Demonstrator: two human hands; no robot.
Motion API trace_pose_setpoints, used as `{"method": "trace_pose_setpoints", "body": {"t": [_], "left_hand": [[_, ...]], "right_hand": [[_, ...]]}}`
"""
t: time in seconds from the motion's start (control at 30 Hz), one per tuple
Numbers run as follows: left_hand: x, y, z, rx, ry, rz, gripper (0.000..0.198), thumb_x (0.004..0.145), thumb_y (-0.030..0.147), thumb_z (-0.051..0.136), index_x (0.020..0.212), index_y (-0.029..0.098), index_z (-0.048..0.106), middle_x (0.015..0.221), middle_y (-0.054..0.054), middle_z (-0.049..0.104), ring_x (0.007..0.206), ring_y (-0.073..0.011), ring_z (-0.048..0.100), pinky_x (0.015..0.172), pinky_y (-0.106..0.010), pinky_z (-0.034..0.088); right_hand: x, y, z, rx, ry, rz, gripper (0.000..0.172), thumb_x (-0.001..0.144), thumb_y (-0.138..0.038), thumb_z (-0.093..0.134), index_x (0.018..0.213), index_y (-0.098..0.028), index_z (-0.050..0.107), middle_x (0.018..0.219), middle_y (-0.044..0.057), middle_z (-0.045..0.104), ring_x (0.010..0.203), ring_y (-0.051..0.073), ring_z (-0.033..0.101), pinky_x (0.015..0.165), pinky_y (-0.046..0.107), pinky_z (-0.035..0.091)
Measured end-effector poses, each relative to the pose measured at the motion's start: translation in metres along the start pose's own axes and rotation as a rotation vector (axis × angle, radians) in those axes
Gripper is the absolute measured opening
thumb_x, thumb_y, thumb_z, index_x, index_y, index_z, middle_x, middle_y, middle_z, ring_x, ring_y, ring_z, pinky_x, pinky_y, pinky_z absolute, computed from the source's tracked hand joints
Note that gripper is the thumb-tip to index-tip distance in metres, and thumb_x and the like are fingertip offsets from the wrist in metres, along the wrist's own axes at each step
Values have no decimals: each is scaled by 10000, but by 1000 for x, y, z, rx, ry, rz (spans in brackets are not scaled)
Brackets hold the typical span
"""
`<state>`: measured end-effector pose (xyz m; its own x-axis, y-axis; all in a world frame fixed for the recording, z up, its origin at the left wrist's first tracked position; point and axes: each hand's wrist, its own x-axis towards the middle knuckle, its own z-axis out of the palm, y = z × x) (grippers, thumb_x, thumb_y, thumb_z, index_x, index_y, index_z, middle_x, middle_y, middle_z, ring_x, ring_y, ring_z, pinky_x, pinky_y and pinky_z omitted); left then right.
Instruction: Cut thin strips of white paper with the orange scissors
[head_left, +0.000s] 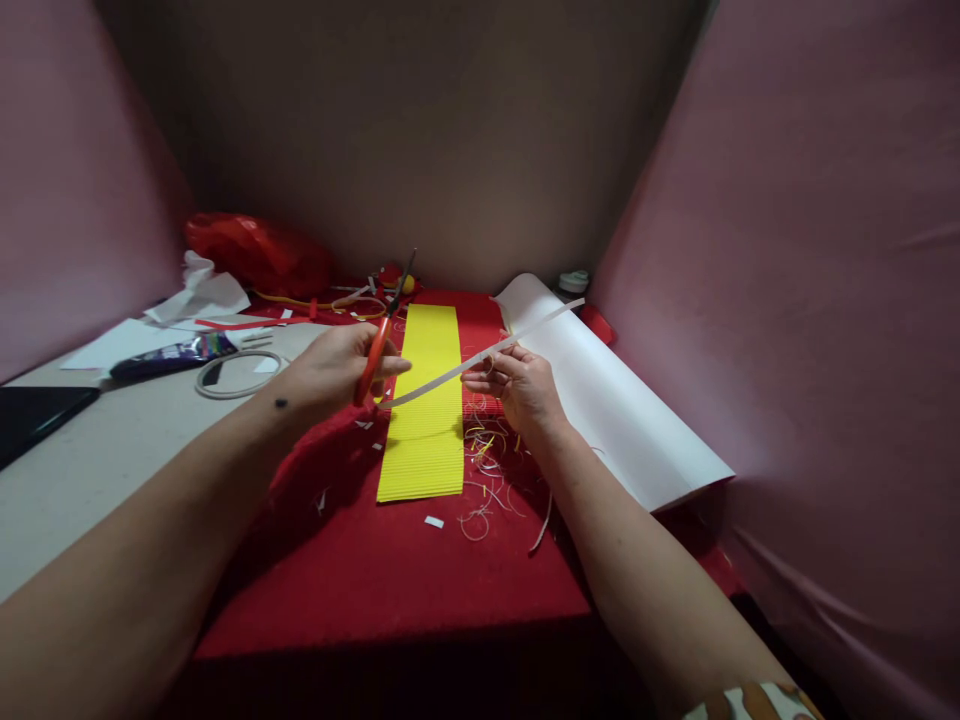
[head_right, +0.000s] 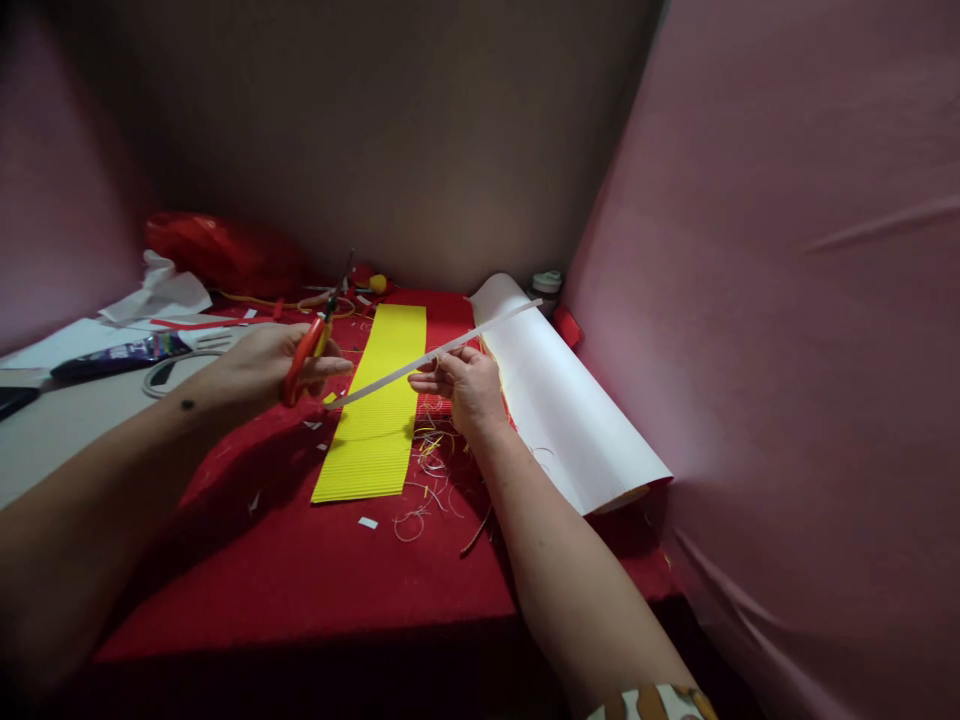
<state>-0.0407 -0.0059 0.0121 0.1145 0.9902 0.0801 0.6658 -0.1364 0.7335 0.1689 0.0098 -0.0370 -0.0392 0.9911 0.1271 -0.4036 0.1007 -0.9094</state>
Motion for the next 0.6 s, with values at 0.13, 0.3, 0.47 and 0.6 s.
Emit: {"method": "trace_pose_setpoints", "body": {"t": [0.13,0.3,0.47,0.6], "left_hand": [[-6,12,9,-208,-191,-24,251,606,357,660,619,205,461,466,34,451,422,-88,374,436,-268,277],[-1,6,23,-64,-104,4,194,560,314,637,657,202,513,549,44,480,493,-94,416,483,-256,320],[6,-8,25,106,-12,63,197,598,374,587,689,205,547,591,35,536,548,-123,469,508,-254,327],[7,-10,23,187,16,95,180,619,377,559,675,207,542,614,17,572,578,-138,498,516,-255,319]], "right_hand": [[-1,-1,1,7,-3,0,45,684,-167,593,697,-154,552,606,24,648,542,154,661,580,300,568],[-2,-2,3,10,-4,17,53,671,-174,595,695,-166,549,603,19,646,557,162,667,573,304,568],[-4,-2,3,-11,-27,35,57,689,-189,607,718,-173,561,642,31,657,561,153,653,596,321,564],[-4,-1,4,-23,-41,35,78,687,-223,632,707,-177,571,648,29,666,532,138,632,546,293,540]]}}
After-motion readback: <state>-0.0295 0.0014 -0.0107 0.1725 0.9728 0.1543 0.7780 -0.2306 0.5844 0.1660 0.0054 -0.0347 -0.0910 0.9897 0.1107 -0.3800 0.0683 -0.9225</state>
